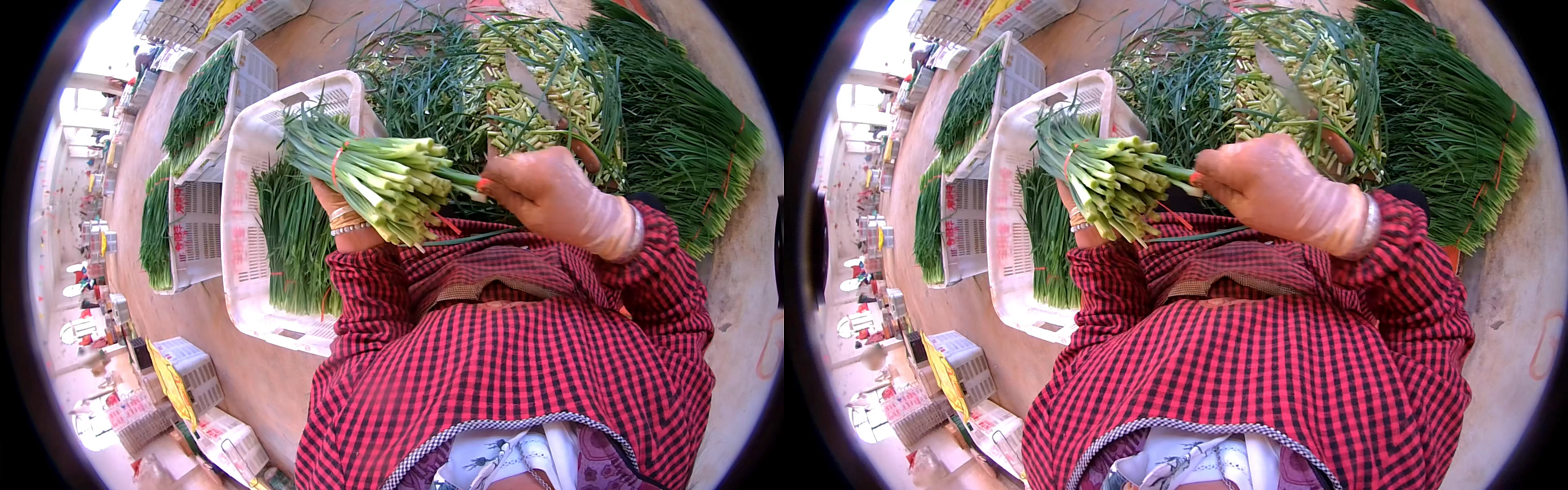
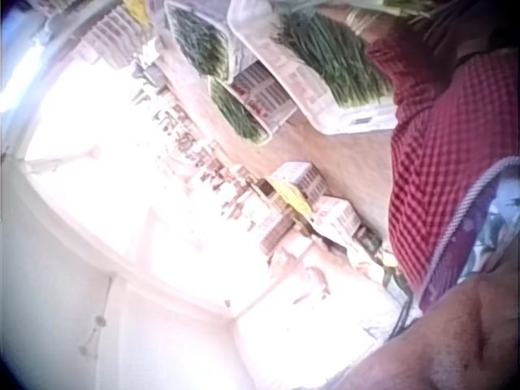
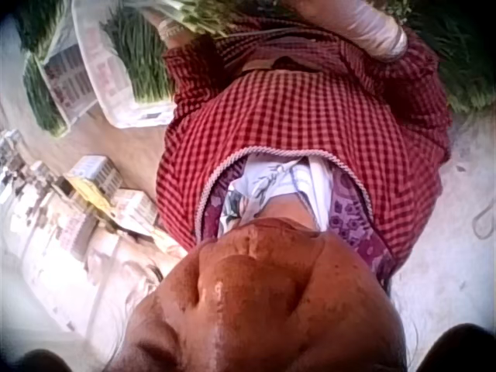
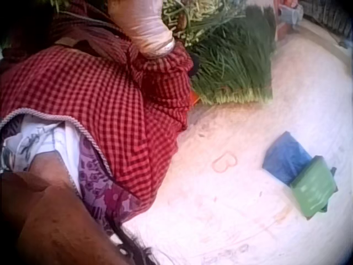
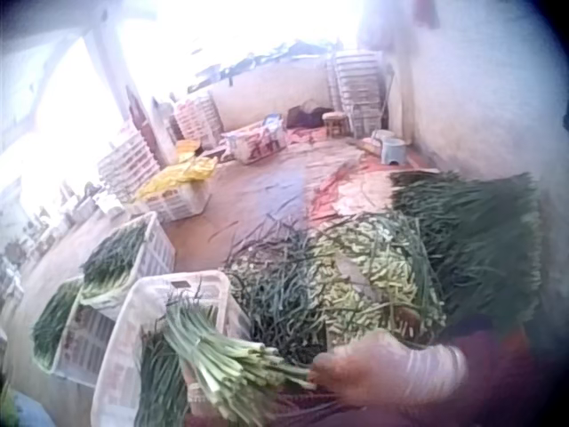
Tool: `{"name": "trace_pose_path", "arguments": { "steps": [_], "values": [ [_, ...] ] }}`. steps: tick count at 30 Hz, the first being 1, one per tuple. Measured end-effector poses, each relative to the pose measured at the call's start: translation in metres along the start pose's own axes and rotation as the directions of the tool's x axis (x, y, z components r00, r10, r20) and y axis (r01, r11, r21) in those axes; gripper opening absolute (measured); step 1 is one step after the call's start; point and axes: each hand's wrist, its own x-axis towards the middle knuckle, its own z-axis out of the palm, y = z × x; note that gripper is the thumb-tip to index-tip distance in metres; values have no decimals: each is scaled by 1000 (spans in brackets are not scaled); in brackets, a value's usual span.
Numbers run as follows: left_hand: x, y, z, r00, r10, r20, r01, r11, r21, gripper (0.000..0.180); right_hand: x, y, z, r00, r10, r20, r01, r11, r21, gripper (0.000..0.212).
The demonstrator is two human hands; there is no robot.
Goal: The person cleans and sorts bundles of green chives by hand, removing loose leaves and using a knife to trim the ends before placing them into a white plastic crate.
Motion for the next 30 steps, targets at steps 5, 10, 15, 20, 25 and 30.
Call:
{"name": "trace_pose_path", "arguments": {
  "steps": [5, 10, 15, 20, 25, 30],
  "values": [
    [-7, 13, -12, 996, 7, 91, 1, 997, -83, 66, -35, 0, -49, 987, 158, 44, -163, 967, 195, 13],
    [-2, 24, -18, 980, 146, 138, -137, 988, -70, 50, -81, 0, -90, 900, 429, 80, -418, 797, 435, 14],
    [14, 53, -48, 949, 314, 3, -314, 949, 30, 53, -165, 36, -161, 685, 641, -346, -447, 745, 495, 24],
    [3, 58, -59, 946, 326, -1, -325, 945, 27, 48, -172, 111, -149, 616, 769, -169, -717, 637, 284, 28],
    [-8, 36, -33, 978, 207, 6, -206, 975, -81, 42, -64, 54, -54, 921, 389, -13, -389, 921, 1, 53],
    [10, 10, -34, 987, 85, 137, -83, 996, -20, 43, 25, 32, 41, 1000, 25, -19, -21, 985, 169, 77]
  ]
}}
